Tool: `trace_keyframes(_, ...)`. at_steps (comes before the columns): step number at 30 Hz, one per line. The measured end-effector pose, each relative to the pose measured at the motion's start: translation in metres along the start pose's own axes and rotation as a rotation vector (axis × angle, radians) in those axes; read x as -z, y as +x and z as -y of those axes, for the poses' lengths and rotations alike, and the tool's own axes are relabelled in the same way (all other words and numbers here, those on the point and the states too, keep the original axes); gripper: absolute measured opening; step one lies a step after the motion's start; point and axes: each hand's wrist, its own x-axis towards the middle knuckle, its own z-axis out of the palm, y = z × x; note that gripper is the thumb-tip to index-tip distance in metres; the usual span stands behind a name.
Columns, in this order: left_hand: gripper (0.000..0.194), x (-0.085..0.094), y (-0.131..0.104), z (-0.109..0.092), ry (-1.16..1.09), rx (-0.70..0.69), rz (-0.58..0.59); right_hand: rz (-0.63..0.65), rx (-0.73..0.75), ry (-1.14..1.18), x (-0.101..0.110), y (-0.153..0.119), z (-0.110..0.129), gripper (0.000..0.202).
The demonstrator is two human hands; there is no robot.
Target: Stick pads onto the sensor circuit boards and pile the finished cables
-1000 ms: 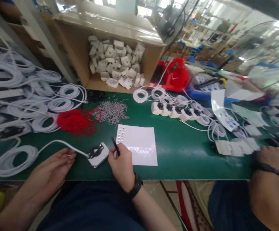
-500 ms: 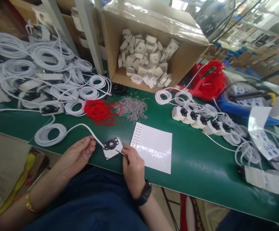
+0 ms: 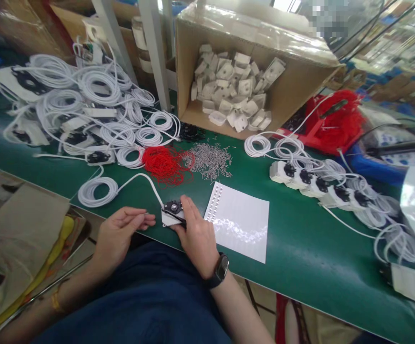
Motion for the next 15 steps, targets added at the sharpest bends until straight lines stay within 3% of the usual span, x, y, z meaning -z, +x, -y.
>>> trace_keyframes(4, 0.006, 0.001, -0.012, 0.014, 0.467, -0.549, -0.013, -0.013, -0.086, 0.012, -0.007, -0.001, 0.003, 0.066)
trace_keyframes(6, 0.007, 0.000, -0.011, 0.017, 0.620, -0.749, 0.009, -0.003, -0.094, 0.019, -0.006, -0.001, 0.004, 0.066)
trace_keyframes(9, 0.010, -0.003, -0.004, 0.019, 0.737, -0.867, 0.026, 0.008, -0.084, 0.005, -0.003, 0.000, 0.004, 0.066)
trace_keyframes(15, 0.006, -0.003, 0.003, 0.026, 0.674, -0.919, 0.121, 0.006, -0.075, -0.032, -0.003, 0.001, 0.005, 0.065)
